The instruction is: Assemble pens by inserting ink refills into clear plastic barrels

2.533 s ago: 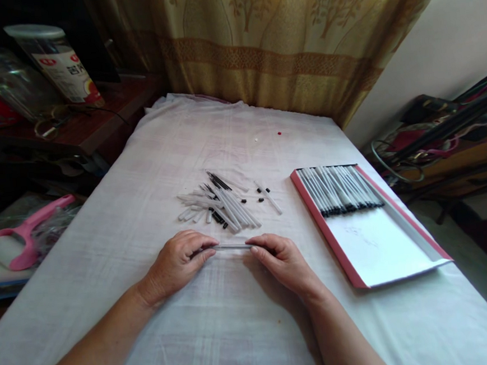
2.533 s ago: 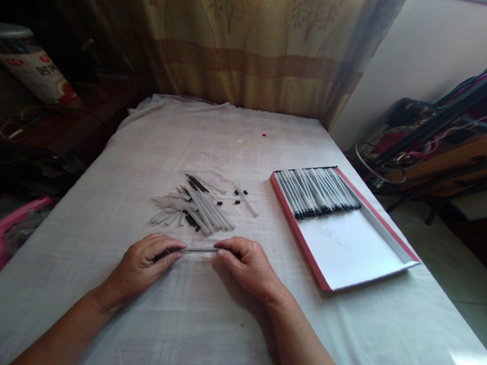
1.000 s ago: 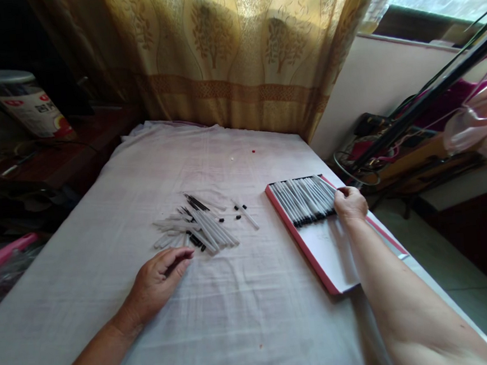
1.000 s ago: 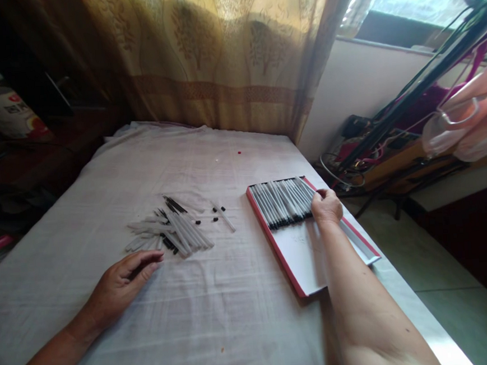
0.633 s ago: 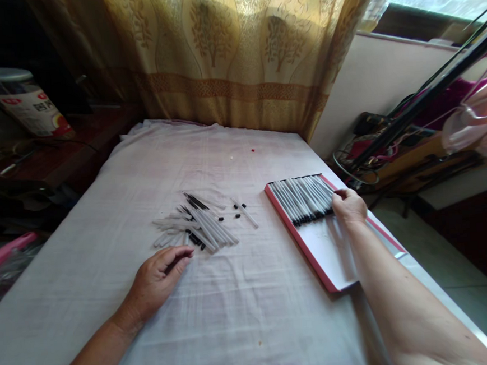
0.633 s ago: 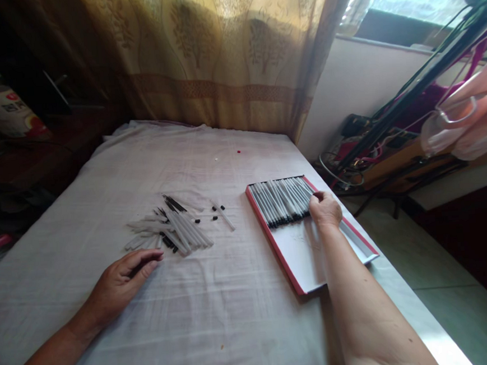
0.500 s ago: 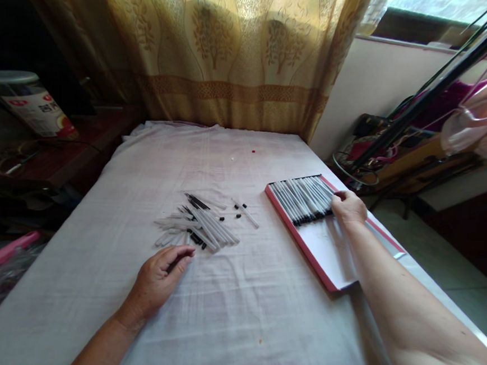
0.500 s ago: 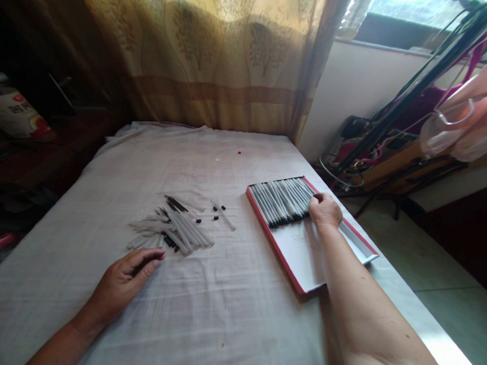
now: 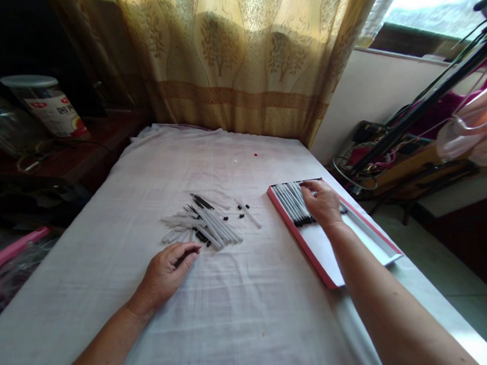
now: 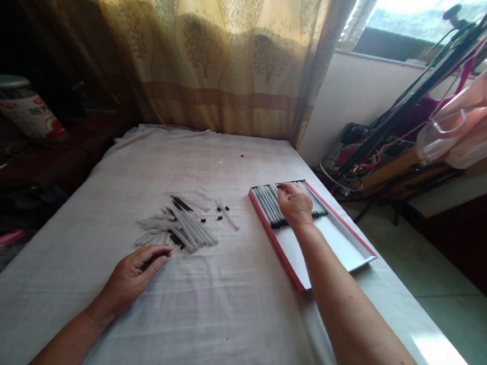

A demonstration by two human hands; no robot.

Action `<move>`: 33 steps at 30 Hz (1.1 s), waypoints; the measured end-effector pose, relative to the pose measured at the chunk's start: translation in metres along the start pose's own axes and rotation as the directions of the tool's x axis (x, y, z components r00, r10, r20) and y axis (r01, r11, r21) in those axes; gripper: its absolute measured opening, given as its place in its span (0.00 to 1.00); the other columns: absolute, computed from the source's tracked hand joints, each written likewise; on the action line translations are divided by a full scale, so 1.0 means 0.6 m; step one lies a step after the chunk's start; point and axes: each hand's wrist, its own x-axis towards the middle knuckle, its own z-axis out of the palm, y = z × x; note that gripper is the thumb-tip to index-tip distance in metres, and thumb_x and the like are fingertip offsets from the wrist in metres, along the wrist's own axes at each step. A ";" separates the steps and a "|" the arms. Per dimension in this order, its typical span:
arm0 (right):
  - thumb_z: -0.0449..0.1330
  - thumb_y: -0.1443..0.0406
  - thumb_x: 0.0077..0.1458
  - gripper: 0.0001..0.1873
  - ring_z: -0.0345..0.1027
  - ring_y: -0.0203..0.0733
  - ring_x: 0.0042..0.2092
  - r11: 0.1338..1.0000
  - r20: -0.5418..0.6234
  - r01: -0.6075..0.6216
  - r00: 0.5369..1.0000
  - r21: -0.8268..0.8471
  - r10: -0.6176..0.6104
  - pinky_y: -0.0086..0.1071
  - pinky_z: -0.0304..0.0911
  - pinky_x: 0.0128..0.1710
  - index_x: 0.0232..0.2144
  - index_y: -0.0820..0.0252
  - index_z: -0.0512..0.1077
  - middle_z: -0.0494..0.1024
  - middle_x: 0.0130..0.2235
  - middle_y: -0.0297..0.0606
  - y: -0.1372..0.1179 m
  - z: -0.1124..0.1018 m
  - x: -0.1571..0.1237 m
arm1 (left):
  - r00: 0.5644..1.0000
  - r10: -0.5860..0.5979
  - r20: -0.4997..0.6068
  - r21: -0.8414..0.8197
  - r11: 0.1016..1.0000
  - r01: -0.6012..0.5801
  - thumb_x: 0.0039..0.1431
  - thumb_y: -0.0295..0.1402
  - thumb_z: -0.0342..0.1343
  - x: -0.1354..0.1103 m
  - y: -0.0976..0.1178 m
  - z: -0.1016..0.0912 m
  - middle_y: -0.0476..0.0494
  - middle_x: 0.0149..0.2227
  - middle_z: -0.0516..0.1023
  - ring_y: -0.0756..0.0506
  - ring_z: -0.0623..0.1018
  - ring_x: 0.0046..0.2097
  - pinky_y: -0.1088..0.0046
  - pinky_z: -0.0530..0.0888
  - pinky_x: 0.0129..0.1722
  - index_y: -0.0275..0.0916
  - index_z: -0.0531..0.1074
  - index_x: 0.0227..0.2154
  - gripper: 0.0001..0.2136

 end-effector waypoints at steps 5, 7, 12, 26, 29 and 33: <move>0.57 0.64 0.55 0.11 0.72 0.41 0.33 0.955 0.233 0.202 0.939 0.219 -0.252 0.32 0.66 0.38 0.34 0.53 0.80 0.82 0.35 0.37 -0.132 0.031 -0.084 | 1.000 0.026 0.003 -0.004 1.000 -0.026 0.62 0.38 0.53 0.000 -0.003 0.002 0.45 0.38 0.84 0.45 0.82 0.40 0.71 0.78 0.43 0.42 0.79 0.40 0.11; 0.57 0.64 0.57 0.10 0.72 0.39 0.32 0.944 0.342 0.224 0.891 0.244 -0.300 0.31 0.64 0.35 0.34 0.54 0.80 0.81 0.34 0.37 -0.161 0.036 -0.126 | 0.999 0.044 0.005 -0.003 0.999 -0.044 0.63 0.38 0.52 0.000 -0.003 0.002 0.45 0.38 0.84 0.45 0.82 0.40 0.71 0.78 0.43 0.43 0.79 0.40 0.11; 0.60 0.63 0.57 0.08 0.72 0.40 0.32 0.970 0.480 0.149 0.848 0.194 -0.227 0.33 0.64 0.36 0.36 0.56 0.79 0.81 0.35 0.38 -0.174 0.029 -0.196 | 0.997 0.076 0.029 0.012 0.997 -0.076 0.63 0.37 0.52 0.000 -0.001 0.002 0.45 0.38 0.83 0.46 0.81 0.39 0.71 0.77 0.42 0.43 0.78 0.41 0.11; 0.56 0.62 0.57 0.10 0.70 0.40 0.31 0.916 0.193 0.027 0.975 0.400 -0.113 0.33 0.65 0.33 0.31 0.57 0.77 0.79 0.33 0.39 -0.140 0.042 -0.216 | 0.994 0.111 0.003 0.052 0.992 -0.111 0.64 0.37 0.52 -0.007 0.001 0.000 0.45 0.39 0.83 0.46 0.81 0.40 0.71 0.77 0.43 0.42 0.77 0.42 0.11; 0.56 0.62 0.56 0.09 0.70 0.40 0.32 0.839 0.146 0.016 0.983 0.543 -0.113 0.31 0.64 0.29 0.31 0.57 0.76 0.78 0.32 0.39 -0.148 0.029 -0.218 | 0.975 0.185 -0.122 0.137 0.976 -0.169 0.65 0.36 0.52 -0.010 0.008 -0.004 0.43 0.44 0.81 0.44 0.80 0.46 0.67 0.76 0.49 0.42 0.75 0.47 0.12; 0.57 0.65 0.56 0.07 0.69 0.37 0.30 0.749 0.229 0.084 0.924 0.657 -0.305 0.30 0.63 0.28 0.31 0.57 0.76 0.76 0.31 0.37 -0.181 0.012 -0.228 | 0.931 0.271 -0.245 0.289 0.937 -0.197 0.64 0.35 0.54 -0.009 0.014 -0.012 0.38 0.56 0.74 0.40 0.74 0.56 0.61 0.72 0.56 0.43 0.70 0.54 0.16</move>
